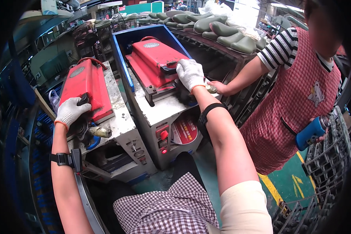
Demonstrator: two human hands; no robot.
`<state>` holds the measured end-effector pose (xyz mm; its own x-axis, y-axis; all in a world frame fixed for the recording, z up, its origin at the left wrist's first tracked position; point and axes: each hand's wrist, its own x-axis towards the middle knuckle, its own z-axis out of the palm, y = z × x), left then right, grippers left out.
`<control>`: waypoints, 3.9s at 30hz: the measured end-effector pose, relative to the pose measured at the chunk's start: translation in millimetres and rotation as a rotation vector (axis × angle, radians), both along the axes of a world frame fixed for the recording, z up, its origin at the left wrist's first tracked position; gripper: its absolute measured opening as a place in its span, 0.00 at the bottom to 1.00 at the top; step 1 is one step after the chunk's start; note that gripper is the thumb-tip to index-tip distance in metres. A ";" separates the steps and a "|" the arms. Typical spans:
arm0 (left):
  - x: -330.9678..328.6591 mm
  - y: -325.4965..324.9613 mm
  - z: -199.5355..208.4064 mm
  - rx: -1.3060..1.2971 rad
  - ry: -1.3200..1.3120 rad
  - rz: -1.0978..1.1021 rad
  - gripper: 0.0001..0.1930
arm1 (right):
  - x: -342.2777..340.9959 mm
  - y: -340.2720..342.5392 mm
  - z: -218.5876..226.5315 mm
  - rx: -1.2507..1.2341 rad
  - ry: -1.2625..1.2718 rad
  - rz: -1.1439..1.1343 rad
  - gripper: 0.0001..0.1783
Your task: The recorder is placing shoes into industrial pressing machines to heat-set or bond components, then removing and inspecting them.
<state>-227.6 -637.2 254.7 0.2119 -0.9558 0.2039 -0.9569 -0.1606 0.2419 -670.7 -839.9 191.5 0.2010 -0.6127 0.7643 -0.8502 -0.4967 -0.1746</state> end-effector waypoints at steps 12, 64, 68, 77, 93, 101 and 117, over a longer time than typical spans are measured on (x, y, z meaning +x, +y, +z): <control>2.8 3.4 -9.1 -0.068 -0.020 0.014 0.28 | -0.7 -4.4 -4.5 0.023 0.000 -0.005 0.14; 20.5 -18.3 -33.8 -0.150 -0.158 -0.132 0.31 | -52.8 -61.0 -29.9 -0.034 0.004 -0.037 0.25; 29.0 -6.6 -34.9 -0.177 -0.195 -0.165 0.30 | -20.7 -39.7 -26.5 0.032 0.023 -0.035 0.23; 22.2 -8.6 -31.4 -0.151 -0.154 -0.125 0.31 | -32.9 -46.9 -27.9 -0.019 -0.018 -0.010 0.23; 11.0 -0.5 -21.8 -0.133 -0.049 -0.096 0.26 | -9.4 -12.0 -10.9 -0.019 -0.036 0.007 0.15; 0.9 1.1 -15.7 -0.104 -0.053 -0.011 0.27 | -3.6 -1.5 -6.0 0.023 -0.072 0.003 0.14; -1.7 -0.2 -16.7 -0.128 -0.044 0.001 0.27 | -5.6 -1.9 -4.0 0.050 -0.086 0.042 0.16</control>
